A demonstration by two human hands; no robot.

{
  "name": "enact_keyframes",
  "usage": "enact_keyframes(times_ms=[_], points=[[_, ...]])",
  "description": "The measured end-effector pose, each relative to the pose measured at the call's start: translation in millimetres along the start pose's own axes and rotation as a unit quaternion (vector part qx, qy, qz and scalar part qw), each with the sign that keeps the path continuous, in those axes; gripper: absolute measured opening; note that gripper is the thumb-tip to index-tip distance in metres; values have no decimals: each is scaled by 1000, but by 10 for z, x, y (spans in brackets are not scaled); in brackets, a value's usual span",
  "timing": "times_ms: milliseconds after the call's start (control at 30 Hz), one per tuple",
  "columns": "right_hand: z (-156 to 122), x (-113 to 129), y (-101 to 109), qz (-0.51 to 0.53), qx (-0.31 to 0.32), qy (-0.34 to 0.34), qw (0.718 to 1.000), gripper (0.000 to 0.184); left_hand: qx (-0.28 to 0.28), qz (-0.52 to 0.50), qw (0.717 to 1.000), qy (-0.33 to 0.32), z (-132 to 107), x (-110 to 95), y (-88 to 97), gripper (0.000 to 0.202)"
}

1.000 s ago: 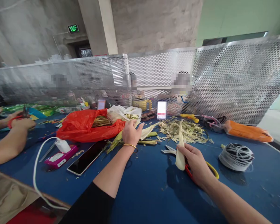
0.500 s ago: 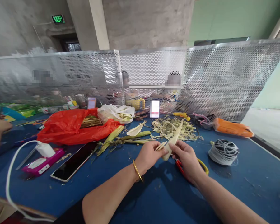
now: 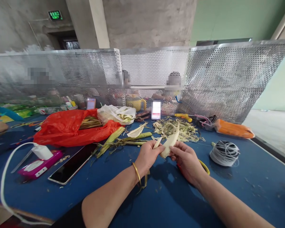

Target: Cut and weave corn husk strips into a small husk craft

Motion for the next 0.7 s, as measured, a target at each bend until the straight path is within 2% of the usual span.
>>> enact_keyframes(times_ms=[100,167,267,333,367,433,500,567,600,633,700], points=[[1,17,31,4,-15,4,1000,28,-24,57,997,-56,2,-99,54,18],[13,9,49,-4,-17,3,1000,29,-19,56,997,-58,11,-87,44,18],[45,-15,126,-69,-36,8,997,31,-4,9,1000,-20,31,4,11,19],[50,85,202,-155,-69,63,983,29,4,-38,999,21,29,68,-9,19],[33,189,214,-212,-84,113,967,26,11,-62,997,45,20,95,-25,20],[-59,440,123,-343,-91,233,905,27,34,-108,990,89,-16,125,-76,22],[-193,622,-83,-467,-67,341,813,31,75,-144,979,121,-65,122,-156,25],[-307,686,-290,-551,-21,410,726,26,131,-172,965,148,-121,122,-262,28],[-346,688,-367,-578,2,430,693,22,155,-185,957,161,-148,125,-309,29],[-369,677,-423,-599,22,441,668,19,172,-195,950,171,-167,132,-341,30],[-373,668,-451,-622,33,437,648,18,167,-200,951,167,-157,127,-327,32]])
Point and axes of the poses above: each hand's wrist, its own z-axis towards the middle knuckle, its own y-axis out of the back of the hand, x = y × z, the point moved 10 cm from there along z, towards the middle knuckle, and after that the axes turned 1 degree about -x, right-handed, at the moved point
